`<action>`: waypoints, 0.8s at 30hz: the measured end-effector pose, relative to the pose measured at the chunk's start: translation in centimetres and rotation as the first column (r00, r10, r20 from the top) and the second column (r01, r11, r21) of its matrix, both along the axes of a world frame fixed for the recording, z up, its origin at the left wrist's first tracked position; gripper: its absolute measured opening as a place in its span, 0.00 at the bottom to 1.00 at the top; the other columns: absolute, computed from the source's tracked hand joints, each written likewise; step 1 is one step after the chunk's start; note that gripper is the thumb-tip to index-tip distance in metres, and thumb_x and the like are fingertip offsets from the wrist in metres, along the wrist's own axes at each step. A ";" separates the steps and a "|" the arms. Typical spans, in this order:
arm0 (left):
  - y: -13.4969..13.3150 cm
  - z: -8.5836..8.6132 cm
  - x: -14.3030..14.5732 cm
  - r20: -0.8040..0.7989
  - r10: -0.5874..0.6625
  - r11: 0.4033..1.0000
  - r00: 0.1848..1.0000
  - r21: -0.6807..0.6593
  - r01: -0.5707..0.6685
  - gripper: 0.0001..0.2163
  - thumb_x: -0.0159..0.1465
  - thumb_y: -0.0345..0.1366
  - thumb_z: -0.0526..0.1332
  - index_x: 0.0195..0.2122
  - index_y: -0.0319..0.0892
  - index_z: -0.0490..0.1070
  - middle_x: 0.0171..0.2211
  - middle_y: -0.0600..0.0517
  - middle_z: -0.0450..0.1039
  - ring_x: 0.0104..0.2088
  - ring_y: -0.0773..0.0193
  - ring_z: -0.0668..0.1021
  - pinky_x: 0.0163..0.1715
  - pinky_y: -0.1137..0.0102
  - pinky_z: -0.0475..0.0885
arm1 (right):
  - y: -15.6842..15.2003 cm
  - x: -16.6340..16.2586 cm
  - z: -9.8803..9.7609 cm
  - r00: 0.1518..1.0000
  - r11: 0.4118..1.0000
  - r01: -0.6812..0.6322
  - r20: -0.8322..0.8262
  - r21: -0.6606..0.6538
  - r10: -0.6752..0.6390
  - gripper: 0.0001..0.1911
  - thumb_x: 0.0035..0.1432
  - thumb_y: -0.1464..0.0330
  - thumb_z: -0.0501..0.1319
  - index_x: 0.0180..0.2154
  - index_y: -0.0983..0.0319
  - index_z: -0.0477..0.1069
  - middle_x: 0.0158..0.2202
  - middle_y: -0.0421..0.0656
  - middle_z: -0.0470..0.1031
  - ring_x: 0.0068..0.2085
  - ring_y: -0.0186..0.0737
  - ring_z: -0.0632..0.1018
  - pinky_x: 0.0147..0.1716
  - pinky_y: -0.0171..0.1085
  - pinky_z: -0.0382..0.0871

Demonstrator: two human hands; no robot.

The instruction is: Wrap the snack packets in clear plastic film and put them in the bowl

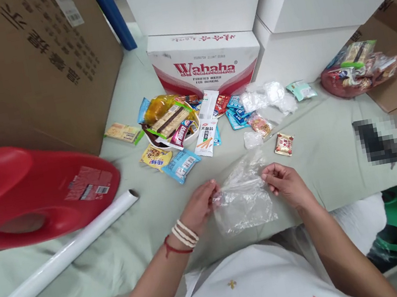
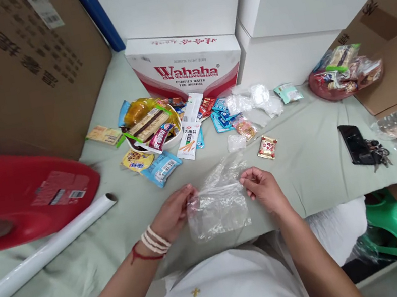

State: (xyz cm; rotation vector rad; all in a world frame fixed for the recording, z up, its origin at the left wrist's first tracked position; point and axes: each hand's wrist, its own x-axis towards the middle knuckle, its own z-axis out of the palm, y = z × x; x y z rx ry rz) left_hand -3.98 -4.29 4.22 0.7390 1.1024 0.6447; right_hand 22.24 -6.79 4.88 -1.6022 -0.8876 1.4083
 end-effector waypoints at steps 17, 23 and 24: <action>-0.9 -1.6 1.9 -0.249 0.123 0.972 0.961 0.223 -0.066 0.23 0.60 0.61 0.60 0.28 0.43 0.67 0.13 0.61 0.58 0.14 0.70 0.60 0.17 0.73 0.55 | -2.8 2.2 -1.1 0.984 0.998 0.020 0.173 0.064 -0.031 0.20 0.53 0.51 0.70 0.35 0.61 0.74 0.27 0.37 0.69 0.24 0.31 0.65 0.23 0.32 0.59; -1.5 -1.6 1.9 -0.095 0.136 0.987 0.986 0.102 -0.126 0.20 0.60 0.56 0.61 0.30 0.42 0.72 0.16 0.54 0.69 0.15 0.66 0.68 0.16 0.71 0.61 | -2.7 -1.7 1.1 0.992 0.992 -0.119 -0.044 0.041 0.121 0.21 0.58 0.49 0.67 0.36 0.60 0.72 0.22 0.33 0.60 0.21 0.29 0.58 0.20 0.32 0.51; -1.6 -1.6 2.0 -0.089 0.122 0.988 0.989 0.104 -0.113 0.18 0.58 0.53 0.64 0.29 0.42 0.71 0.17 0.55 0.69 0.15 0.66 0.68 0.16 0.71 0.62 | -2.4 -2.8 1.2 0.986 0.987 -0.159 -0.055 0.034 0.160 0.21 0.59 0.48 0.66 0.35 0.60 0.71 0.22 0.33 0.60 0.21 0.29 0.58 0.20 0.32 0.51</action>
